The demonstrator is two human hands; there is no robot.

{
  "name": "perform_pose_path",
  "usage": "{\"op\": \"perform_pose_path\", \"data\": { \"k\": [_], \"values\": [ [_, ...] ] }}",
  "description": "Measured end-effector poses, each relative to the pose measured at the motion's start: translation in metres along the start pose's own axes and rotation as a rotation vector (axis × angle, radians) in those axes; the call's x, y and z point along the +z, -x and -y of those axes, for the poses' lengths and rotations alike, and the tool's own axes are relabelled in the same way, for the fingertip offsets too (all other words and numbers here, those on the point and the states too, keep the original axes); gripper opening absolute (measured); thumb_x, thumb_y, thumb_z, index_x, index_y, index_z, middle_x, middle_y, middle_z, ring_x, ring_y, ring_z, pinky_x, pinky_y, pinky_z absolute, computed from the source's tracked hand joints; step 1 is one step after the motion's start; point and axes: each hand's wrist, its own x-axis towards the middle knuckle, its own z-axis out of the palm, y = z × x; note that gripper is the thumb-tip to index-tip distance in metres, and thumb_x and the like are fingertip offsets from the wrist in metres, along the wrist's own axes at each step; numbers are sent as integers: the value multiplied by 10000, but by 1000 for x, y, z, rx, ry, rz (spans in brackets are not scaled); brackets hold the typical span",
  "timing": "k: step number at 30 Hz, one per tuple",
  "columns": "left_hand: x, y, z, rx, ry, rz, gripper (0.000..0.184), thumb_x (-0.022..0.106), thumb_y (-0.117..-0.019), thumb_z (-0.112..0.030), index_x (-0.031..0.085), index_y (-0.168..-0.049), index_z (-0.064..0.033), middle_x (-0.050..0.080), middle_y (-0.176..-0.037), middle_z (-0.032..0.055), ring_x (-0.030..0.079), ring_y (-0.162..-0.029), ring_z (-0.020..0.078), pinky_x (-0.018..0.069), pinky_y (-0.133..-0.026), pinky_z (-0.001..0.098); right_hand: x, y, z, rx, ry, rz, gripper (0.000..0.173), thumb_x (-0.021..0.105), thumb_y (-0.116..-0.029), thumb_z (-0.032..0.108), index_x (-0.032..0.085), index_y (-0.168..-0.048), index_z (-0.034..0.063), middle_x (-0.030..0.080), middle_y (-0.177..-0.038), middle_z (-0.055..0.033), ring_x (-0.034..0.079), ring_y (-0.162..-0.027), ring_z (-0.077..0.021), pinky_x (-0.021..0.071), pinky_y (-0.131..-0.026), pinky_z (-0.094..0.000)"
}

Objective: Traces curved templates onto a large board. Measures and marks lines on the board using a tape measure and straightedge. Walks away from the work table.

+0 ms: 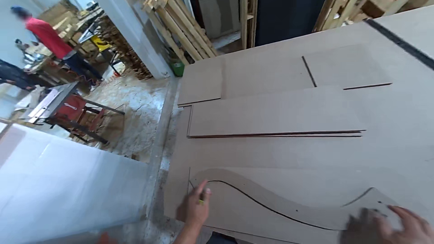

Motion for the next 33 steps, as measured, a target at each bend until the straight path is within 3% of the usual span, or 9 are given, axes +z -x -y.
{"op": "perform_pose_path", "data": {
  "k": [3, 6, 9, 13, 17, 20, 26, 29, 33],
  "values": [
    [-53, -16, 47, -157, 61, -147, 400, 446, -1099, -320, 658, -1335, -77, 754, -898, 5, 716, -757, 113, 624, -727, 329, 49, 32, 97, -242, -20, 192, 539, 560, -1021, 416, 587, -1418, 52, 516, -1493, -250, 487, -1395, -443, 410, -1133, -621],
    [-84, -44, 75, -271, -29, -39, 310, 523, -1073, -340, 722, -1221, -154, 766, -917, -44, 736, -795, 80, 639, -773, 317, 102, 64, 170, -315, 26, 226, 519, 612, -974, 434, 625, -1400, 139, 548, -1467, -205, 551, -1315, -429, 475, -1045, -625],
    [-93, -74, 86, -314, -75, 82, 262, 613, -1024, -365, 731, -1200, -211, 769, -938, -66, 740, -844, 64, 638, -818, 328, 129, 77, 201, -200, 75, 197, 617, 567, -959, 506, 595, -1438, 117, 506, -1507, -233, 516, -1362, -437, 450, -1079, -625],
    [-93, -99, 95, -259, -162, 141, 250, 597, -1020, -393, 756, -1123, -230, 753, -857, -81, 715, -774, 54, 615, -775, 334, 117, 58, 182, 161, 127, 130, 978, 593, -895, 697, 423, -1534, -23, 292, -1601, -368, 362, -1448, -555, 379, -1127, -694],
    [-94, -115, 99, -199, -137, 204, 262, 583, -1036, -353, 757, -1110, -173, 731, -813, -43, 684, -722, 81, 581, -741, 332, 99, 38, 147, 335, 231, 167, 1233, 637, -752, 844, 357, -1554, -50, 269, -1596, -388, 353, -1447, -561, 376, -1110, -713],
    [-95, -120, 98, -172, -137, 245, 259, 585, -1033, -348, 761, -1089, -166, 726, -806, -44, 674, -713, 73, 574, -732, 315, 103, 35, 138, 376, 287, 219, 1285, 666, -681, 881, 406, -1520, -58, 319, -1584, -362, 407, -1427, -528, 419, -1085, -695],
    [-91, -125, 91, -151, -194, 330, 294, 560, -1045, -368, 748, -1120, -154, 727, -849, -9, 686, -764, 107, 574, -779, 350, 109, 39, 144, 424, 262, 160, 1387, 745, -624, 862, 333, -1524, -109, 295, -1601, -356, 374, -1464, -501, 400, -1123, -666],
    [-89, -125, 86, -135, -245, 333, 298, 552, -1046, -366, 745, -1118, -151, 716, -834, 3, 680, -755, 120, 570, -766, 355, 105, 38, 145, 512, 289, 193, 1481, 721, -571, 917, 310, -1513, -149, 252, -1597, -391, 318, -1483, -523, 353, -1143, -687],
    [-84, -124, 75, -113, -386, 354, 341, 518, -1061, -373, 736, -1161, -130, 733, -962, 51, 697, -869, 173, 564, -849, 397, 102, 31, 149, 573, 320, 280, 1487, 723, -572, 916, 303, -1510, -159, 216, -1608, -398, 290, -1496, -527, 359, -1144, -677]
  ]
}}
